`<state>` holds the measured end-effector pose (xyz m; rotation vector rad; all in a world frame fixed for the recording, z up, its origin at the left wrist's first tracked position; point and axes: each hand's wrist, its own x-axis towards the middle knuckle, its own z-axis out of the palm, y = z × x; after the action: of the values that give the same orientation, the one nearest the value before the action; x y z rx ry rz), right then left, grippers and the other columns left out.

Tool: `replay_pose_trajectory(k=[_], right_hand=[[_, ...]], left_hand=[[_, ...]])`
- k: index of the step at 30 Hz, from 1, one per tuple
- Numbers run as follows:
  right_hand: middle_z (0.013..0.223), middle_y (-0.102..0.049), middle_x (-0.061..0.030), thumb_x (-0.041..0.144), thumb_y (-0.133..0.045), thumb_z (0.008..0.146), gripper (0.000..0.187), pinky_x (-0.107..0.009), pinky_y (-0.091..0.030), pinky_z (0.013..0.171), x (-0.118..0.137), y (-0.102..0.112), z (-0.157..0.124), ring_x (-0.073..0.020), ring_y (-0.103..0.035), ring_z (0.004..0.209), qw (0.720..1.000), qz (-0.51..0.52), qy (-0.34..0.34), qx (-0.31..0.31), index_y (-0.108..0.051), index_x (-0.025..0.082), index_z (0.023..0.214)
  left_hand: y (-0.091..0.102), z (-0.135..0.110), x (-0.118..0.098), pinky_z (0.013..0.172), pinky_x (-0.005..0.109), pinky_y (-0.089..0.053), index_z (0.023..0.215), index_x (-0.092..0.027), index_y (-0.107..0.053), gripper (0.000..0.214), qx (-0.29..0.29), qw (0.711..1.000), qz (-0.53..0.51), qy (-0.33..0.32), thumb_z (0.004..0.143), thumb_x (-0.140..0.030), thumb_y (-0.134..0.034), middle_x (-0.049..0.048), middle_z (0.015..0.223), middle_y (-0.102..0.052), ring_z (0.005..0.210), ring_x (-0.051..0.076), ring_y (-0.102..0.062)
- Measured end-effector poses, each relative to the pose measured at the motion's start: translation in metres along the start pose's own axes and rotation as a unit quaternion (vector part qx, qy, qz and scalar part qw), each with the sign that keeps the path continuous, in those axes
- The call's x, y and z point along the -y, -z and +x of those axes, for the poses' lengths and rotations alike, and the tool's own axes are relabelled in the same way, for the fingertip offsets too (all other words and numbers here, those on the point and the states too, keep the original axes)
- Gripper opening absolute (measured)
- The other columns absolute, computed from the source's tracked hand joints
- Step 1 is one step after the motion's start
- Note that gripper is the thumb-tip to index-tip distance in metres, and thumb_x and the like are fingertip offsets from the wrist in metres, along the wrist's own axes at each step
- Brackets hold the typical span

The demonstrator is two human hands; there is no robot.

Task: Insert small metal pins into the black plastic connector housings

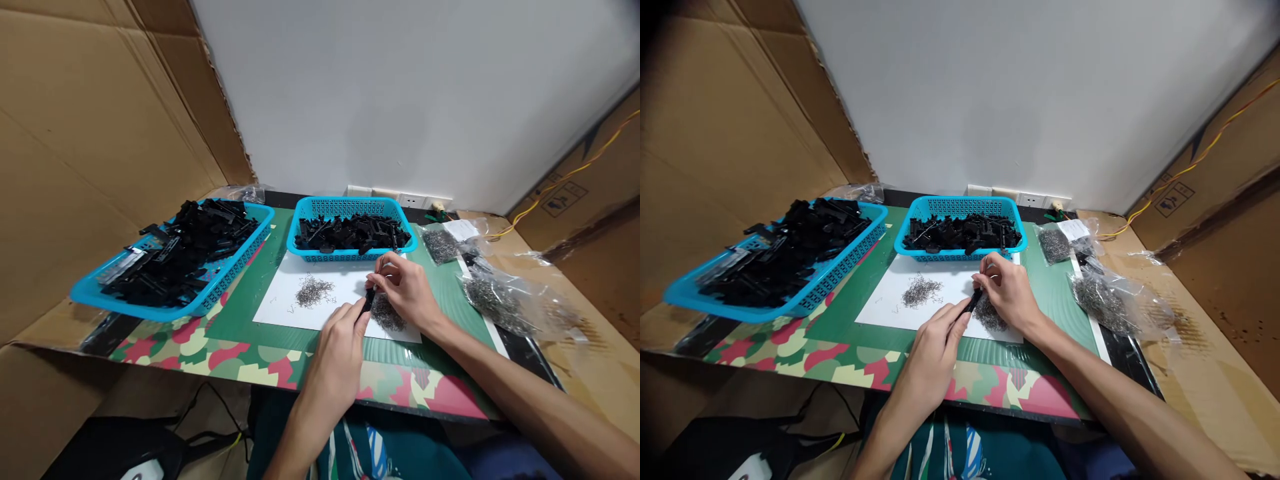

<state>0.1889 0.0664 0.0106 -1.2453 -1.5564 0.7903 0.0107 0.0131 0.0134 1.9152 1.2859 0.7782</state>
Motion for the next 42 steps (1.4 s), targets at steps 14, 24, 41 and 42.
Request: replay_pose_trajectory(k=[14, 24, 41, 42], right_hand=[[0.082, -0.073, -0.0023, 0.033, -0.061, 0.100, 0.012, -0.035, -0.057, 0.076, 0.009, 0.009, -0.001, -0.0198, -0.073, 0.078, 0.999, 0.014, 0.035, -0.022, -0.055, 0.024, 0.096], [0.082, -0.071, -0.0008, 0.032, -0.066, 0.101, 0.016, -0.029, -0.044, 0.065, 0.029, 0.057, -0.006, -0.0154, -0.058, 0.070, 0.941, -0.120, 0.034, 0.315, -0.074, 0.021, 0.092], [0.092, -0.076, -0.0054, 0.032, -0.058, 0.106, 0.024, -0.030, -0.046, 0.069, 0.026, 0.030, -0.007, -0.0189, -0.064, 0.076, 0.946, -0.177, 0.063, 0.264, -0.076, 0.021, 0.117], [0.096, -0.075, -0.0069, 0.031, -0.057, 0.107, 0.026, -0.031, -0.046, 0.072, 0.027, 0.024, -0.007, -0.0203, -0.064, 0.080, 0.940, -0.204, 0.089, 0.261, -0.074, 0.021, 0.124]], left_hand=[[0.005, 0.000, 0.007, 0.083, 0.034, -0.053, 0.136, -0.023, -0.063, 0.035, -0.046, 0.993, -0.100, 0.039, 0.109, -0.039, -0.046, 0.0051, 0.095, -0.069, 0.091, 0.023, -0.068], [0.012, -0.008, 0.009, 0.082, 0.031, -0.044, 0.112, -0.025, -0.067, 0.028, -0.107, 0.984, -0.144, 0.015, 0.111, -0.039, -0.043, 0.0035, 0.100, -0.063, 0.092, 0.020, -0.057], [0.033, -0.007, 0.019, 0.085, 0.032, -0.046, 0.106, -0.023, -0.068, 0.026, -0.243, 0.963, -0.114, 0.015, 0.109, -0.038, -0.047, 0.0045, 0.102, -0.064, 0.095, 0.022, -0.060], [0.035, -0.007, 0.020, 0.087, 0.033, -0.046, 0.106, -0.023, -0.069, 0.025, -0.241, 0.966, -0.093, 0.008, 0.109, -0.036, -0.047, 0.0046, 0.104, -0.064, 0.098, 0.022, -0.061]])
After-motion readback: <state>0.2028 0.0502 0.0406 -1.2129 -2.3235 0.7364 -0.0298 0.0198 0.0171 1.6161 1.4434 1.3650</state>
